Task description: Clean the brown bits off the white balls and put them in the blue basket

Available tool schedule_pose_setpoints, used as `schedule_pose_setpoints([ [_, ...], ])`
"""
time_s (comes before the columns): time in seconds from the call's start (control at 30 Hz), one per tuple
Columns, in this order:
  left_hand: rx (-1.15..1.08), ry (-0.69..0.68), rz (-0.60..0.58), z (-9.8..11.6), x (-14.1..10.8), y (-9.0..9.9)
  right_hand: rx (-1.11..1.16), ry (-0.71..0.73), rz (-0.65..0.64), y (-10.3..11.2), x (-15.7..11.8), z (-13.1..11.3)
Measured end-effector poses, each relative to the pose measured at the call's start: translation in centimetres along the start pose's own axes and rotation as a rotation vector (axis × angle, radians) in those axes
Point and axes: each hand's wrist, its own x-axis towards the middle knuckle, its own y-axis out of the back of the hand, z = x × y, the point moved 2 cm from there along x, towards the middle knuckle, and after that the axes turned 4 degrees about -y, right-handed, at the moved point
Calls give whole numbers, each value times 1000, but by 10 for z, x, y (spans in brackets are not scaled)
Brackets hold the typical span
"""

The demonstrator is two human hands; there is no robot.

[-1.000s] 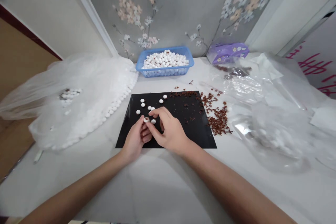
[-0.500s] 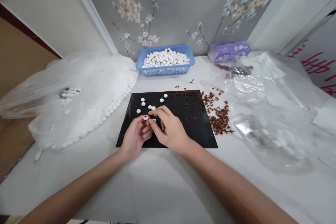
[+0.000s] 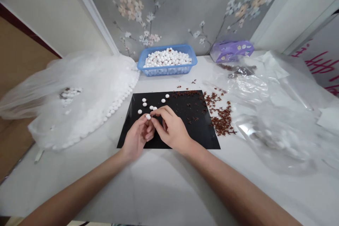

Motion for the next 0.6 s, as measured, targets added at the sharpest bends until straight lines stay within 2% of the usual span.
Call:
schedule_pose_setpoints([
  [0.3, 43, -10, 24, -1, 0, -3, -82, 18, 10, 1, -1, -2],
  [0.5, 83, -26, 33, -8, 2, 1, -355, 133, -19, -1, -2, -6],
  [0.6, 130, -48, 15, -11, 3, 2, -462, 181, 9, -3, -4, -6],
])
